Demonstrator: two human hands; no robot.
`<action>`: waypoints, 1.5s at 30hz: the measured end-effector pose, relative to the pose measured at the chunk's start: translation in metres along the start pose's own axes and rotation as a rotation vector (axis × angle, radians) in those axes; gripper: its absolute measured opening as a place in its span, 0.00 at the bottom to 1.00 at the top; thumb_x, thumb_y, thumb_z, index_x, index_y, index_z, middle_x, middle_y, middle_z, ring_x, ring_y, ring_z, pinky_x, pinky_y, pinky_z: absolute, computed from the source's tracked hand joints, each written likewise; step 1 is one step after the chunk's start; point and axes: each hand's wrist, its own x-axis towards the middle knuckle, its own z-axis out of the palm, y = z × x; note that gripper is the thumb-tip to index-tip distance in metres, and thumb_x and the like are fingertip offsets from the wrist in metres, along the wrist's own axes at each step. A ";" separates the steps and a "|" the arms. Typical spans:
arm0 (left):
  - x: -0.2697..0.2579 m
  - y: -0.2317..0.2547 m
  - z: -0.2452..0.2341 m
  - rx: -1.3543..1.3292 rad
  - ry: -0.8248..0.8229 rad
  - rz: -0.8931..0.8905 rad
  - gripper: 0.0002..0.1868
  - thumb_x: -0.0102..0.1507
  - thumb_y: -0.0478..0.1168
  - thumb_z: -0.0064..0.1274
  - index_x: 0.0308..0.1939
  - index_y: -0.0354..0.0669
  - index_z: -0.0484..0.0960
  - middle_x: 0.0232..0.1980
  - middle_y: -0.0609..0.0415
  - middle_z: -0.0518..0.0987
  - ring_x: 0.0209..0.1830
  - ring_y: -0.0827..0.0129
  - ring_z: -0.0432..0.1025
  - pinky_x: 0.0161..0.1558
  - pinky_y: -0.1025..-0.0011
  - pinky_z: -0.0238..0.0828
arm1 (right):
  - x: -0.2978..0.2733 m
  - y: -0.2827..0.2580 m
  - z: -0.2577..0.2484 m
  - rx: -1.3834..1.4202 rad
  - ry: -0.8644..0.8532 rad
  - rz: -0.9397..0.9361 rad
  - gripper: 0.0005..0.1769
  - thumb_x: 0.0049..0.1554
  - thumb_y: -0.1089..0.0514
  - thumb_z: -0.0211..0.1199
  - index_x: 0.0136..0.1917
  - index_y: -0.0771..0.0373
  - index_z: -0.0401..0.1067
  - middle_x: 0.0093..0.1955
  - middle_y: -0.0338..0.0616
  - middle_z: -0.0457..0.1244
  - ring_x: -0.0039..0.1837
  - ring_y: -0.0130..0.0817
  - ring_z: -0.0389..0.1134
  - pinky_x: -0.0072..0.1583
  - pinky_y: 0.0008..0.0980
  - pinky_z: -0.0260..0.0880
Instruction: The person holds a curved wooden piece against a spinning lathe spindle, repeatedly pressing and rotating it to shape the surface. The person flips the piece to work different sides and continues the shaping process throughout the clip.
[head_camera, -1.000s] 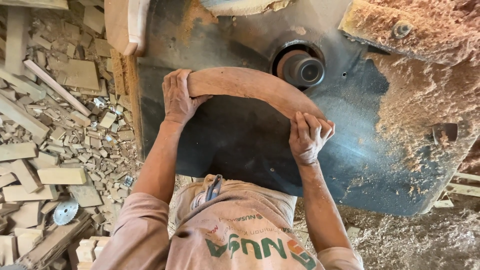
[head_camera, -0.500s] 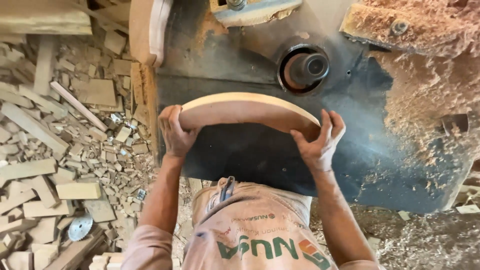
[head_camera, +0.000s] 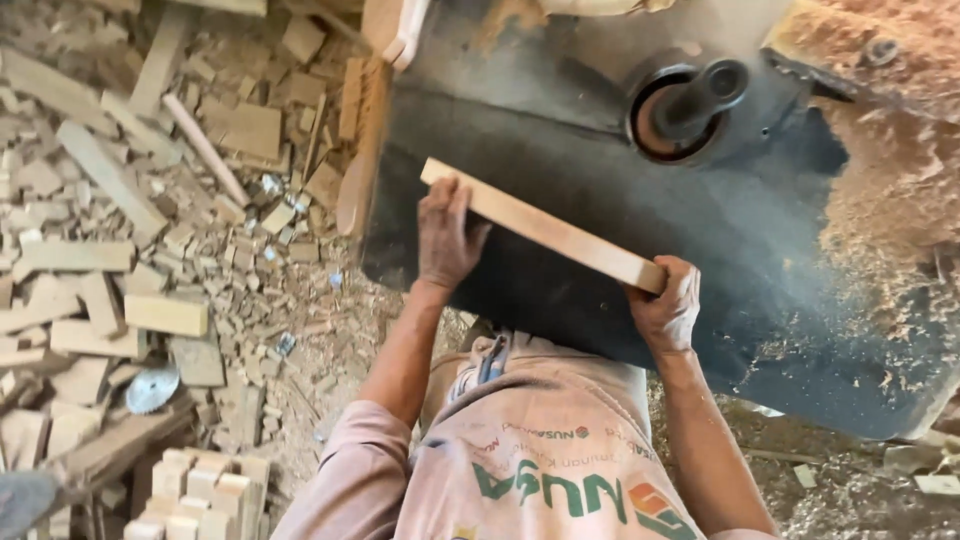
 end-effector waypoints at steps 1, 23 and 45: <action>-0.006 0.016 -0.006 0.009 0.002 -0.013 0.34 0.64 0.57 0.56 0.67 0.40 0.72 0.72 0.38 0.68 0.72 0.44 0.64 0.68 0.51 0.58 | -0.001 0.000 0.000 0.007 -0.011 -0.009 0.34 0.49 0.42 0.82 0.56 0.60 0.68 0.52 0.44 0.64 0.55 0.44 0.69 0.60 0.41 0.70; -0.277 0.116 -0.064 -0.294 -0.311 -0.397 0.17 0.61 0.51 0.59 0.53 0.57 0.82 0.48 0.54 0.82 0.46 0.57 0.80 0.48 0.60 0.77 | -0.053 -0.044 -0.012 -0.012 -0.228 -0.585 0.41 0.54 0.26 0.68 0.64 0.62 0.75 0.64 0.51 0.62 0.64 0.55 0.63 0.64 0.52 0.66; -0.150 0.218 -0.030 -1.178 0.161 -1.249 0.47 0.66 0.39 0.58 0.82 0.36 0.46 0.59 0.35 0.70 0.37 0.61 0.80 0.33 0.75 0.78 | -0.050 0.014 0.002 -0.034 -0.256 -0.477 0.54 0.38 0.32 0.83 0.71 0.60 0.72 0.62 0.46 0.63 0.65 0.48 0.61 0.67 0.52 0.57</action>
